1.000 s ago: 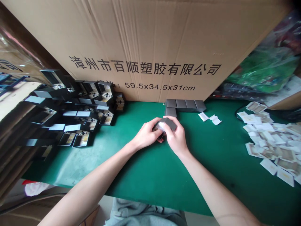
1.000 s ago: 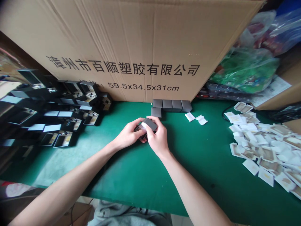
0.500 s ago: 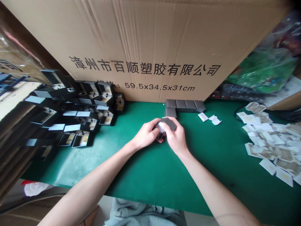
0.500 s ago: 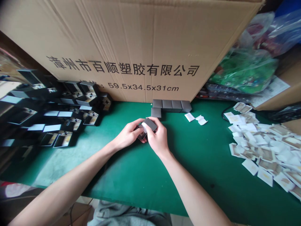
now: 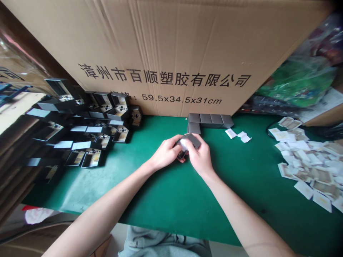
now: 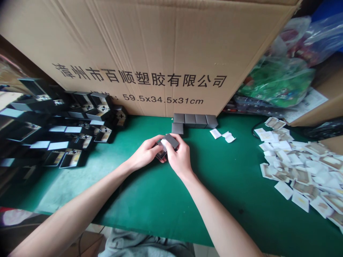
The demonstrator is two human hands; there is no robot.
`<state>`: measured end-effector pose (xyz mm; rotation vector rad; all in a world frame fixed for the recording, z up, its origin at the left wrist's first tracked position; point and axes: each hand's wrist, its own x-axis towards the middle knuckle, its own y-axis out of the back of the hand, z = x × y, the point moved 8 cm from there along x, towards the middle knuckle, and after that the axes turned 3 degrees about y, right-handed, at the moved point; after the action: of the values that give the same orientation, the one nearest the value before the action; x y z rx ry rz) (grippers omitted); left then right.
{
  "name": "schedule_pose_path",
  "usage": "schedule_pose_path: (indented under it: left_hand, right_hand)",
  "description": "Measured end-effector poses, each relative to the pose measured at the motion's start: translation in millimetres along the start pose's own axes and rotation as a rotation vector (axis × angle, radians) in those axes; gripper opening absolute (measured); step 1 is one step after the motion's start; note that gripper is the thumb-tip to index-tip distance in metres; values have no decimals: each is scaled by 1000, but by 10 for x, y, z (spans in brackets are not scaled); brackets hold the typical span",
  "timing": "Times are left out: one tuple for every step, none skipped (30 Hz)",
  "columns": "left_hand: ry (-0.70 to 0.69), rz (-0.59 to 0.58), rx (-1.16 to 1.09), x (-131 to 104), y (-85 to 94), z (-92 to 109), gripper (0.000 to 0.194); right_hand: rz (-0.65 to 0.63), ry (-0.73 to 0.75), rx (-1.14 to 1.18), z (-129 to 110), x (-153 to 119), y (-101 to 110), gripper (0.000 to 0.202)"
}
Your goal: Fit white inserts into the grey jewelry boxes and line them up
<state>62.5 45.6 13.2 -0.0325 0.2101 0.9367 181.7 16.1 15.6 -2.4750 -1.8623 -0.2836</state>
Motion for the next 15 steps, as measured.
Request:
schedule_pose_path:
  left_hand:
    - [-1, 0, 0, -2, -1, 3, 35]
    - [-3, 0, 2, -4, -2, 8, 34]
    - [-4, 1, 6, -6, -3, 15, 34]
    - [-7, 4, 10, -8, -3, 22, 34]
    - [-9, 6, 15, -10, -3, 30, 34]
    - [-12, 7, 20, -11, -3, 38, 34]
    - [-15, 7, 26, -12, -3, 45, 34]
    - [-18, 5, 33, -13, -3, 50, 34]
    - [-19, 2, 41, -13, -4, 54, 34]
    - [-22, -1, 48, -13, -5, 56, 34]
    - [-23, -5, 57, -12, -6, 57, 34]
    - [-25, -8, 65, -12, -7, 57, 34]
    - [-28, -8, 72, -12, -6, 58, 34]
    - [-32, -6, 77, -12, -4, 59, 33]
    - [-35, -6, 80, -12, -4, 62, 33]
  right_hand:
    - [1, -1, -3, -2, 0, 1, 28]
    - [2, 1, -5, -6, 1, 2, 28]
    - [3, 3, -5, -10, 1, 2, 28]
    - [4, 5, -4, -13, 2, 2, 28]
    - [3, 6, -4, -15, 3, 1, 28]
    - [3, 6, -5, -16, 5, 0, 28]
    - [3, 6, -7, -16, 7, 0, 28]
    - [5, 6, -10, -15, 8, 2, 28]
    - [6, 8, -13, -14, 10, 3, 28]
    - [9, 12, -17, -14, 12, 7, 28]
    - [12, 18, -20, -15, 12, 10, 28]
    - [14, 25, -23, -15, 12, 13, 28]
    - [15, 31, -25, -15, 10, 15, 27]
    - [15, 35, -27, -14, 8, 16, 27]
    - [15, 37, -28, -13, 5, 17, 27]
